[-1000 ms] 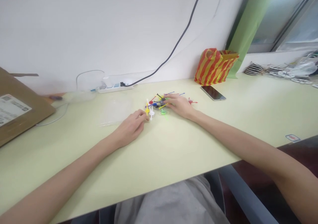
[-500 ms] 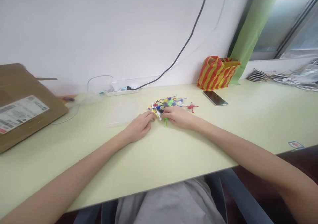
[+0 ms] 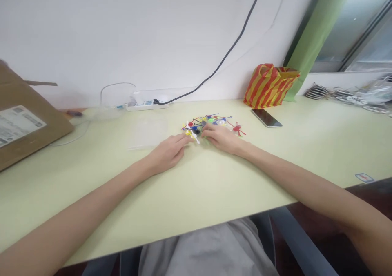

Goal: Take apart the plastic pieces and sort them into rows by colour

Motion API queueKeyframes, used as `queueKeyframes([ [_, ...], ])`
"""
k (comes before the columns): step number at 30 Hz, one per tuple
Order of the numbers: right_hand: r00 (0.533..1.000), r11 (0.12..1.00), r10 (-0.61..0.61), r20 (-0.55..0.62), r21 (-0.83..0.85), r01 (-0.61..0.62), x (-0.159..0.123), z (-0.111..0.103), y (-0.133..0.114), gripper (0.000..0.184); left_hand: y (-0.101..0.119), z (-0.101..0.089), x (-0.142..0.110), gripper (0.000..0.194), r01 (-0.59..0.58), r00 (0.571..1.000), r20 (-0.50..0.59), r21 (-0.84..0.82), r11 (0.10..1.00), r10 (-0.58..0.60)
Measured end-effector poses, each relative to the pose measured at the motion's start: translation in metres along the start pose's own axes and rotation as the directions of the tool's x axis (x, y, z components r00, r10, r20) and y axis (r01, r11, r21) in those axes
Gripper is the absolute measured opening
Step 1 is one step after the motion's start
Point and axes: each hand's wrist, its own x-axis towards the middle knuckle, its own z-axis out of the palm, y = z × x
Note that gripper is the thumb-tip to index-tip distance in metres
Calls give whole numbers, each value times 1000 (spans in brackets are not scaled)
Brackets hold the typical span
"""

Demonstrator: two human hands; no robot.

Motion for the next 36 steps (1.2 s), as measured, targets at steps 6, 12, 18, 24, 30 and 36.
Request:
queueKeyframes([
  [6, 982, 999, 36, -185, 34, -30, 3, 2, -7, 21, 5, 1, -1, 52, -24, 997, -78, 27, 999, 26],
  [12, 941, 944, 199, -274, 311, -109, 4, -5, -27, 5, 7, 3, 1, 44, -15, 981, -188, 152, 988, 43],
  [18, 953, 873, 174, -248, 487, -33, 4, -6, -49, 9, 13, 5, 3, 20, 4, 965, -257, 230, 973, 57],
  [24, 955, 894, 108, -276, 447, 28, 6, -2, -54, 18, 11, 7, 2, 20, 21, 958, -282, 234, 972, 47],
  [30, 919, 916, 62, -388, 388, 102, 6, -5, -52, 20, 14, 8, 3, 26, 20, 961, -274, 247, 969, 50],
  [36, 888, 944, 155, -434, 330, -3, 5, -11, -54, 18, 15, 8, 4, 42, 33, 966, -257, 214, 976, 24],
])
